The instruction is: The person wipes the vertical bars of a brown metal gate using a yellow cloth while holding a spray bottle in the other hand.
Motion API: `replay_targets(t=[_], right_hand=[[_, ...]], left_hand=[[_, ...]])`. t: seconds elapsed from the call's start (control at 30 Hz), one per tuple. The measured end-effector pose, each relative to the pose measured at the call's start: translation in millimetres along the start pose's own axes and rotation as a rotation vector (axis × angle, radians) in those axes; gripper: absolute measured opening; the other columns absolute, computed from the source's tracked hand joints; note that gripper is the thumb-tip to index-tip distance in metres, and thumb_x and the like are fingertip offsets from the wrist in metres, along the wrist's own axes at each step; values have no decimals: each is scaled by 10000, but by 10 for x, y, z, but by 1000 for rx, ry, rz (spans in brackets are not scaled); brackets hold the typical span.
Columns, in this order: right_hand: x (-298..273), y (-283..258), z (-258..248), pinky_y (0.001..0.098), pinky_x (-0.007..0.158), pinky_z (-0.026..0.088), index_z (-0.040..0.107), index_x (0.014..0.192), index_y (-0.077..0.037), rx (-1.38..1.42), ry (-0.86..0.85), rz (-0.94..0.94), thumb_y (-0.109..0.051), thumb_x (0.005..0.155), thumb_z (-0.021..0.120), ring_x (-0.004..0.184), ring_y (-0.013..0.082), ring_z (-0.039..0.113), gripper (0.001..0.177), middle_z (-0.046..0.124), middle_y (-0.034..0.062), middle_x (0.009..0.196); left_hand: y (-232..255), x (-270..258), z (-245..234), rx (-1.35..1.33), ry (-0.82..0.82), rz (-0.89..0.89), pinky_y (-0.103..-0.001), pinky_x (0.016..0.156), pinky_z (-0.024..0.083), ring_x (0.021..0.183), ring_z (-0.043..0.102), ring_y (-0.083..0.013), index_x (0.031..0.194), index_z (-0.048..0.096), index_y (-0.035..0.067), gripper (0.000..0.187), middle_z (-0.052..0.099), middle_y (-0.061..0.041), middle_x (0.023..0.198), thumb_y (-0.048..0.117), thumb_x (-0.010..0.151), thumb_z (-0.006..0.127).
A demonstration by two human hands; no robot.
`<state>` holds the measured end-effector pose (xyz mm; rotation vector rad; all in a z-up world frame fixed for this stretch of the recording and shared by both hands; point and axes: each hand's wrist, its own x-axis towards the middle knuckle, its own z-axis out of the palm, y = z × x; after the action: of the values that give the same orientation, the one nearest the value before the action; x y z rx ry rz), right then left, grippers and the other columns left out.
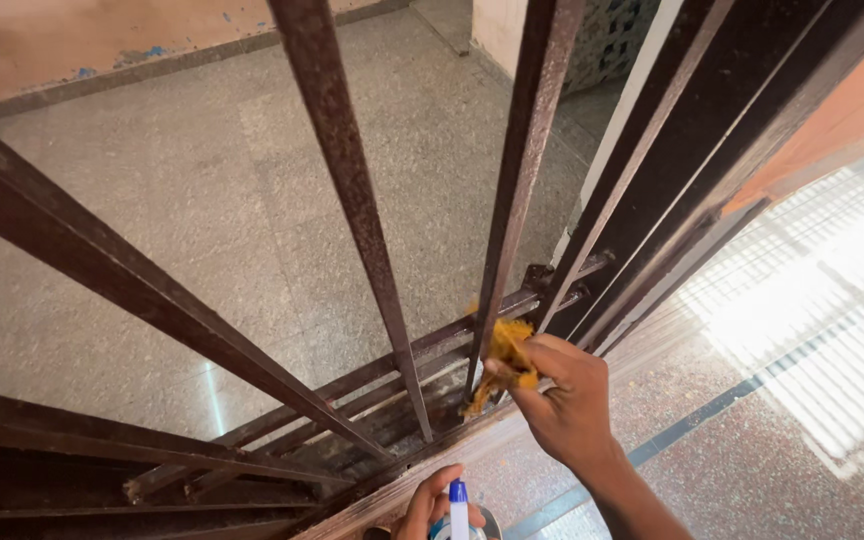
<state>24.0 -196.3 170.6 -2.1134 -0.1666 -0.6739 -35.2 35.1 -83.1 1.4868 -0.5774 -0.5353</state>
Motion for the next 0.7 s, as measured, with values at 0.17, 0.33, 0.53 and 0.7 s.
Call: replay_targets(t=[0.17,0.33,0.53,0.7], right_hand=[[39,-191,-59,227,530,592,735,1001,-37,381,-55,407,-129,858,751,634,75,713,171,718,61,781],[77,-66,-144,235,506,573,790,1001,-19,270,-136,260,-132,886,735,617,100,704,170,727,64,797],[-342,-224,113,269,558,578,777,1031,-12,213,108,361,-102,913,732,625,132,733,155,774,87,768],[-346,-446,327,298,732,575,647,1256,-30,-61,126,-319,-40,934,641,847,200,737,323,739,70,929]], left_hand=[[169,-23,227,37,244,-161,-370,942,574,884,756,-187,1509,359,73,973,754,-153,916,225,752,952],[510,95,254,72,197,-105,-382,935,562,905,764,-200,1497,368,50,945,752,-163,940,224,777,955],[812,-9,280,107,293,-118,-344,863,622,815,818,-186,1463,452,61,872,785,-107,826,275,780,951],[804,-101,208,189,301,-67,-318,882,601,794,816,-191,1438,476,53,821,797,-80,778,285,790,922]])
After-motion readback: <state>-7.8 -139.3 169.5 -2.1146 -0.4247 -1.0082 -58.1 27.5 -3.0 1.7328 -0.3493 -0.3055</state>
